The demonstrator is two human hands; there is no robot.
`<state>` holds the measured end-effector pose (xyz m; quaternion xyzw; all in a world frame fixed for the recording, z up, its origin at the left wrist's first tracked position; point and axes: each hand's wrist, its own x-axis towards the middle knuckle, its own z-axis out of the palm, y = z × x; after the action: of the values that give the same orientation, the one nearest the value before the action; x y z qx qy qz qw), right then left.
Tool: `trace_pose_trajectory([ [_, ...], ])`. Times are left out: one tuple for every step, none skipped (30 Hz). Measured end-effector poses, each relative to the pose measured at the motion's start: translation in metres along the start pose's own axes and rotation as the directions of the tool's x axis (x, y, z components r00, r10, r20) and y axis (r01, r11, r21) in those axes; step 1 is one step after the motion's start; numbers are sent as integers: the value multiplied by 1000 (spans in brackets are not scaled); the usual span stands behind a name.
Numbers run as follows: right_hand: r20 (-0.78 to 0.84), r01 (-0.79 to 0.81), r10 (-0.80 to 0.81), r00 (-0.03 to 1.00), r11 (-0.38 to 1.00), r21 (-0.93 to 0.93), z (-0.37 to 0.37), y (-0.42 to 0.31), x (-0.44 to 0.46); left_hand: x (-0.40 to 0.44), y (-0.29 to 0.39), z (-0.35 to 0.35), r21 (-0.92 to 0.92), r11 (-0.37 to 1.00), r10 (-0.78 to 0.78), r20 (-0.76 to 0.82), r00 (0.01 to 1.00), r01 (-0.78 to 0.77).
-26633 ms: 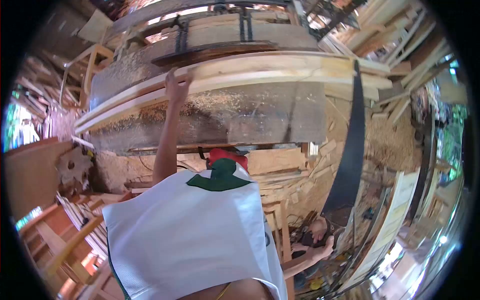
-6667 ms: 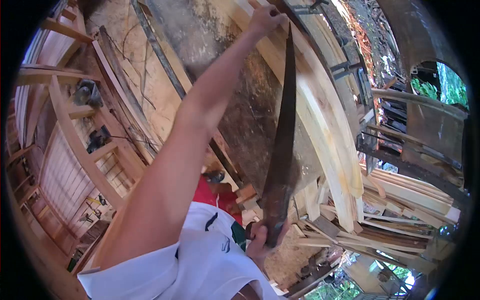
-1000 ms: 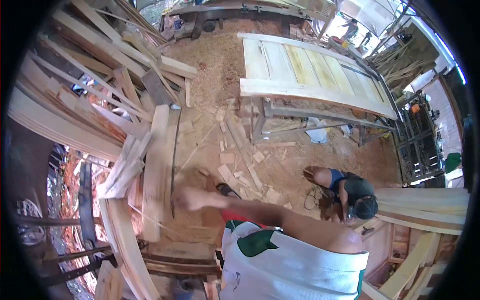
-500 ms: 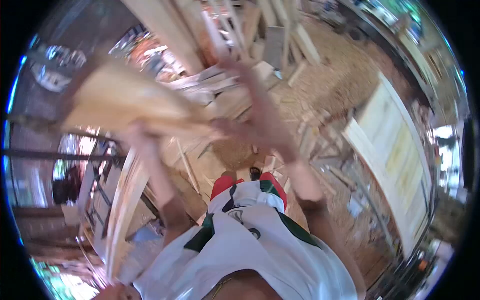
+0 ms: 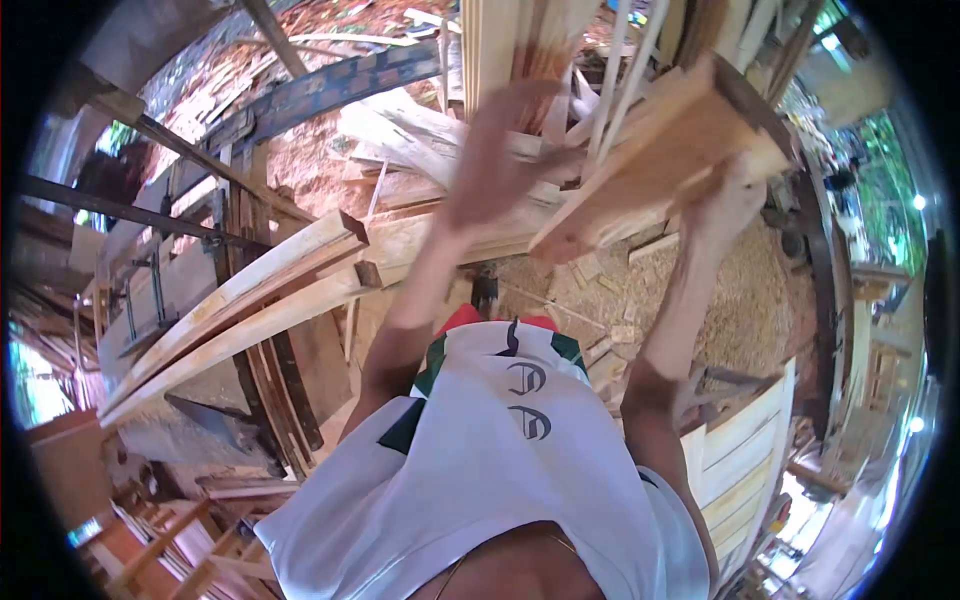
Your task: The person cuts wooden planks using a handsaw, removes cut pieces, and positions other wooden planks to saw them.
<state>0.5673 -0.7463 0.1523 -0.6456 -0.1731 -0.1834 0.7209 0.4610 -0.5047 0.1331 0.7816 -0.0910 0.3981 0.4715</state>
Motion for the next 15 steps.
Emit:
trace_pose_trajectory([
  [-135, 33, -15, 991, 991, 127, 11, 7, 20, 2, -12, -25, -30, 981, -193, -103, 976, 191],
  [-284, 73, -4, 959, 969, 235, 16, 13, 33, -10, -25, -57, 124, 949, -258, -220, 941, 289],
  [-230, 49, 14, 973, 963, 266, 9, 34, 55, -21, -38, -89, 247, 879, -317, -333, 888, 407],
  [-229, 30, 30, 973, 966, 255, 18, 45, 71, -42, -58, -117, 338, 834, -266, -445, 855, 435],
  [-242, 26, 41, 969, 963, 267, 27, 55, 88, -59, -66, -140, 506, 691, -280, -471, 837, 516],
  [-251, 24, 49, 967, 959, 281, 37, 67, 105, -88, -77, -160, 673, 538, -286, -421, 861, 508],
  [-234, 21, 47, 971, 959, 281, 50, 83, 126, -120, -90, -168, 747, 324, -394, -451, 801, 580],
  [-212, 18, 36, 977, 969, 247, 64, 105, 147, -139, -97, -164, 767, 69, -500, -527, 688, 638],
  [-193, 13, 29, 981, 977, 213, 76, 130, 164, -154, -101, -165, 776, 34, -528, -522, 670, 630],
  [-150, 1, 15, 989, 995, 103, 85, 171, 176, -163, -106, -165, 786, -7, -563, -514, 647, 619],
  [-108, -1, 0, 994, 1000, -10, 93, 212, 188, -158, -106, -164, 777, -30, -572, -530, 626, 629],
  [-65, 7, -15, 998, 993, -121, 101, 254, 200, -146, -101, -164, 767, -47, -603, -532, 594, 640],
  [-23, 55, -61, 998, 976, -212, 116, 281, 199, -141, -95, -161, 755, -65, -631, -538, 560, 653],
  [13, 70, -70, 997, 959, -276, 128, 313, 199, -145, -94, -160, 735, -93, -626, -568, 535, 671],
  [41, 39, -28, 999, 951, -307, 131, 343, 196, -149, -95, -165, 750, -63, -623, -545, 561, 658],
])
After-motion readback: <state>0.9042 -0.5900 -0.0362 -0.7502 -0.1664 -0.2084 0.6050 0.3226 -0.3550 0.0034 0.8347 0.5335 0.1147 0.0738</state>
